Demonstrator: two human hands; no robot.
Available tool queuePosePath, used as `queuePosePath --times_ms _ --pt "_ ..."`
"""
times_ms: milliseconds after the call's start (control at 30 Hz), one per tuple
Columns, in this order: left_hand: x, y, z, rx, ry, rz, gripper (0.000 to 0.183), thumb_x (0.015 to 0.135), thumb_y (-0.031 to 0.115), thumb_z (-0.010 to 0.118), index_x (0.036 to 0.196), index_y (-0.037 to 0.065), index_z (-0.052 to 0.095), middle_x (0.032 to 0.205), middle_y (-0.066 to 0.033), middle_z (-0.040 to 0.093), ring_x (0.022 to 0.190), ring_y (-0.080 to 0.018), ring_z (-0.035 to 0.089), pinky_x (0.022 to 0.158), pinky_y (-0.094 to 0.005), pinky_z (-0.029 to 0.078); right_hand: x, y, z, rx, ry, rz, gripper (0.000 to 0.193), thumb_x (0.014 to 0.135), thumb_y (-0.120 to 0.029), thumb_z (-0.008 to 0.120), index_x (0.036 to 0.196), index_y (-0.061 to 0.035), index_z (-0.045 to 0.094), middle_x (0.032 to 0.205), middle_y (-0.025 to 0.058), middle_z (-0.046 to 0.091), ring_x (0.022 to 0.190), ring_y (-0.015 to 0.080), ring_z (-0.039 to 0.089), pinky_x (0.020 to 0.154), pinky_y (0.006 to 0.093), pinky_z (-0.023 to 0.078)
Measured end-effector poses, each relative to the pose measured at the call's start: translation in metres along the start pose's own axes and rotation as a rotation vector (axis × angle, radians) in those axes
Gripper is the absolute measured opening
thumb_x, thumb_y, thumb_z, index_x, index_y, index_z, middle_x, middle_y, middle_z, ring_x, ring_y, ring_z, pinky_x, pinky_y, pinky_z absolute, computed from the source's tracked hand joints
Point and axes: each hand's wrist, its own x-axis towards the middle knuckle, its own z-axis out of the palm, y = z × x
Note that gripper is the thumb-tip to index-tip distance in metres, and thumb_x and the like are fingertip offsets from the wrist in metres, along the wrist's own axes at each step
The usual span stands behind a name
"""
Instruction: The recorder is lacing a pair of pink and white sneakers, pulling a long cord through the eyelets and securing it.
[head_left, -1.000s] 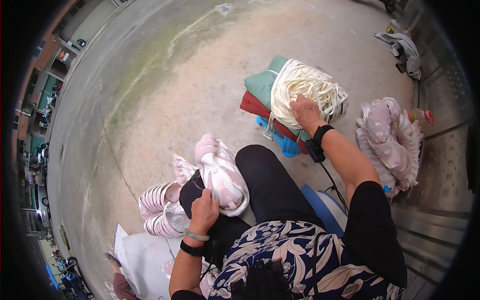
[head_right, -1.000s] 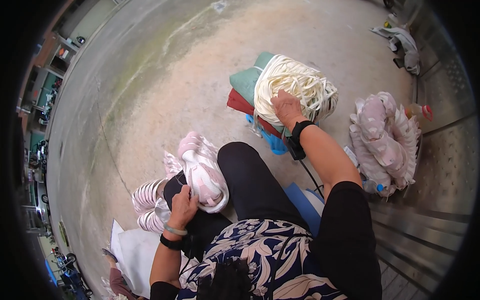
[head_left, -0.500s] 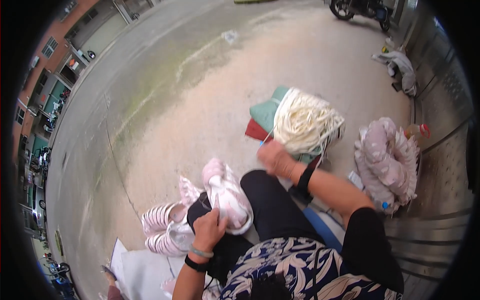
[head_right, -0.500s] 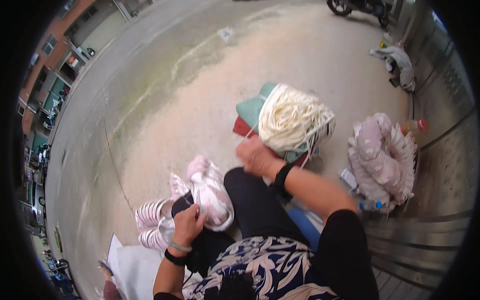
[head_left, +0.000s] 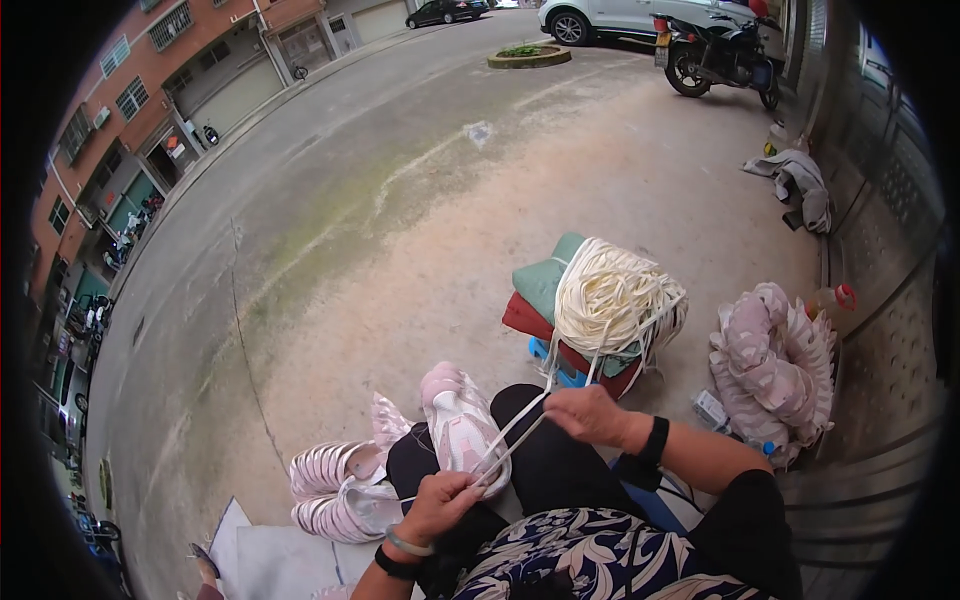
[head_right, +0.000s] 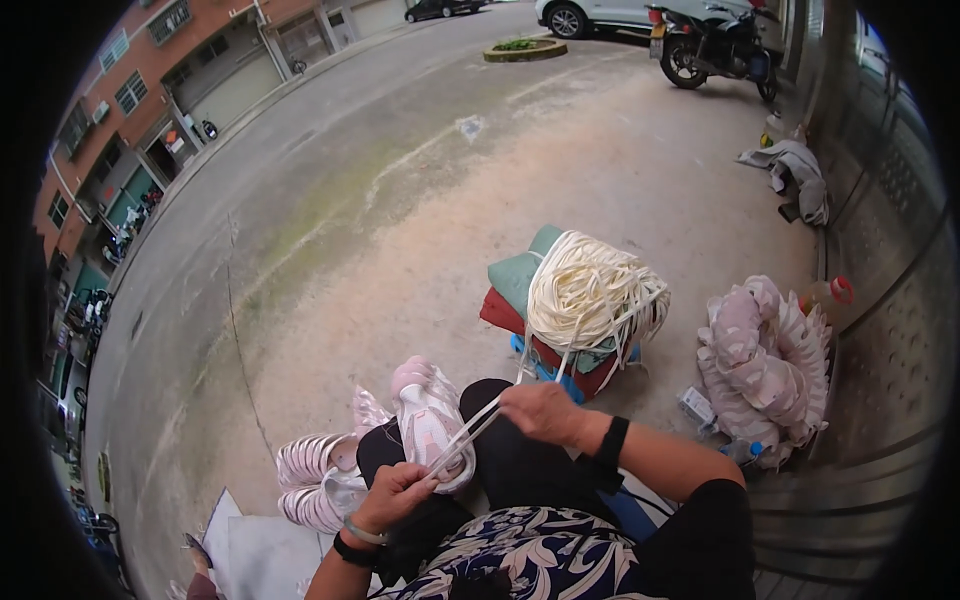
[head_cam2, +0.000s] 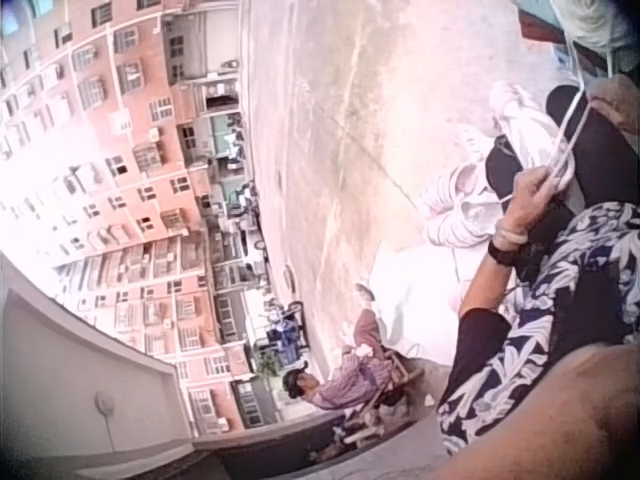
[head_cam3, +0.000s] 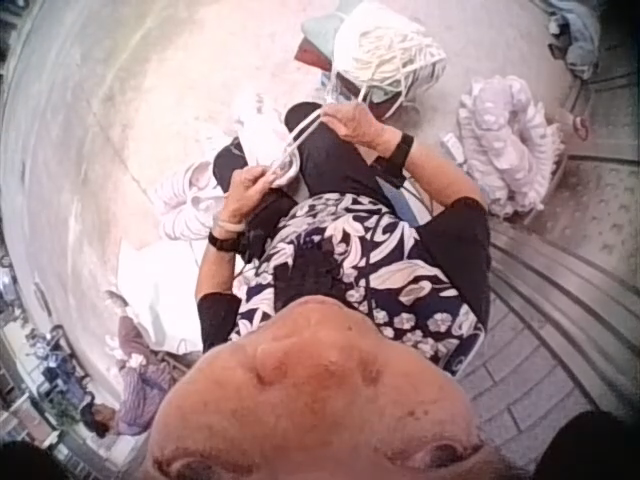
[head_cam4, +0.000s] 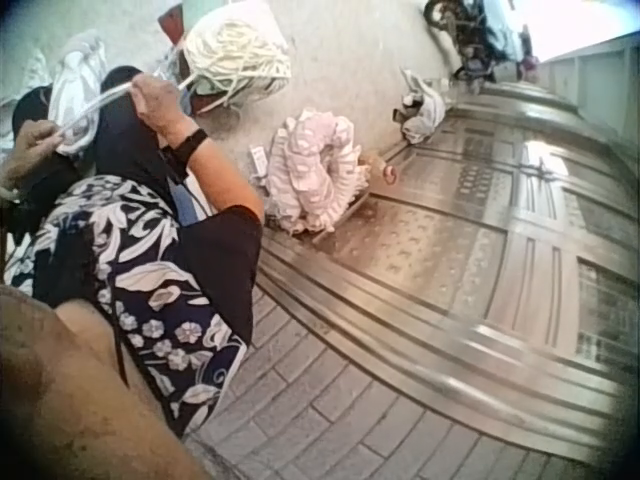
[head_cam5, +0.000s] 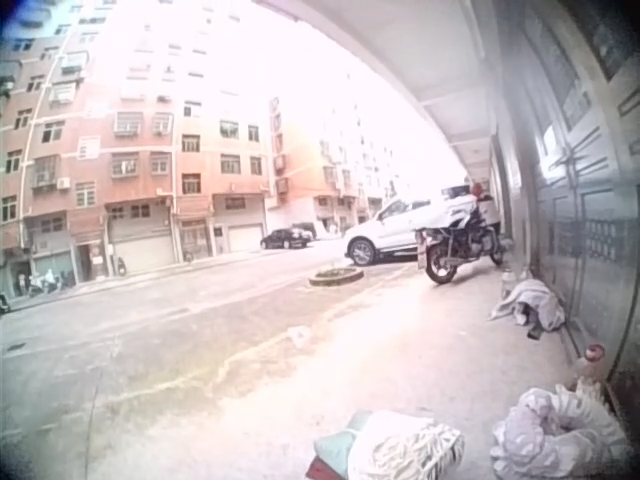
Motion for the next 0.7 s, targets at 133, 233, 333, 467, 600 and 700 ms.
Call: queuePosePath --times_ms 133,233,333,467,600,700 --pt "-0.023 -0.018 -0.025 -0.114 -0.066 -0.238 0.018 0.086 0.017 0.056 0.081 0.001 0.062 0.061 0.0057 0.052 0.054 -0.0013 0.045 0.047 -0.0174 0.036 -0.027 0.088 -0.047 -0.305 0.176 0.276 0.011 0.08 -0.017 0.052 0.079 -0.0066 0.056 0.07 0.014 0.057 0.068 0.0332 0.058 0.059 0.0403 0.046" --pt "-0.033 -0.021 -0.033 -0.246 0.044 -0.417 0.011 0.083 0.009 0.056 0.081 0.0 0.062 0.055 0.0004 0.05 0.053 -0.0033 0.044 0.047 -0.0209 0.036 -0.034 0.122 -0.063 -0.439 0.359 0.478 0.009 0.079 -0.015 0.05 0.078 -0.0073 0.055 0.075 0.015 0.058 0.07 0.0347 0.058 0.06 0.0415 0.046" --pt "-0.03 -0.022 -0.022 -0.09 0.066 -0.231 0.009 0.081 0.009 0.059 0.079 0.001 0.063 0.054 -0.0027 0.052 0.048 -0.0071 0.046 0.046 -0.0216 0.036 -0.028 0.119 -0.041 -0.622 0.296 0.406 0.018 0.069 -0.01 0.052 0.086 -0.0073 0.058 0.087 0.0152 0.058 0.08 0.034 0.056 0.07 0.0412 0.045" --pt "-0.001 -0.004 0.001 0.31 0.101 0.165 0.007 0.078 0.006 0.06 0.076 0.0 0.063 0.057 -0.0096 0.055 0.051 -0.0193 0.054 0.049 -0.0275 0.039 0.006 0.035 0.039 -0.092 0.117 0.102 0.027 0.072 -0.017 0.058 0.095 -0.0046 0.059 0.09 0.0157 0.059 0.086 0.0323 0.055 0.078 0.0403 0.044" --pt "0.015 0.017 0.017 0.291 0.186 0.179 0.006 0.076 0.006 0.061 0.073 0.0 0.062 0.057 -0.0154 0.054 0.05 -0.0259 0.056 0.047 -0.0313 0.041 0.018 -0.052 0.067 0.569 -0.258 0.069 0.028 0.089 -0.029 0.046 0.096 -0.0029 0.054 0.08 0.0191 0.057 0.075 0.0338 0.058 0.067 0.0362 0.045" --pt "0.012 0.018 0.016 0.235 0.216 0.102 0.009 0.078 0.007 0.061 0.072 -0.001 0.061 0.055 -0.0157 0.052 0.045 -0.0227 0.053 0.046 -0.0284 0.04 0.016 -0.067 0.063 0.742 -0.371 0.271 0.029 0.091 -0.031 0.042 0.097 -0.0045 0.054 0.074 0.0186 0.057 0.069 0.0328 0.059 0.061 0.0358 0.045"
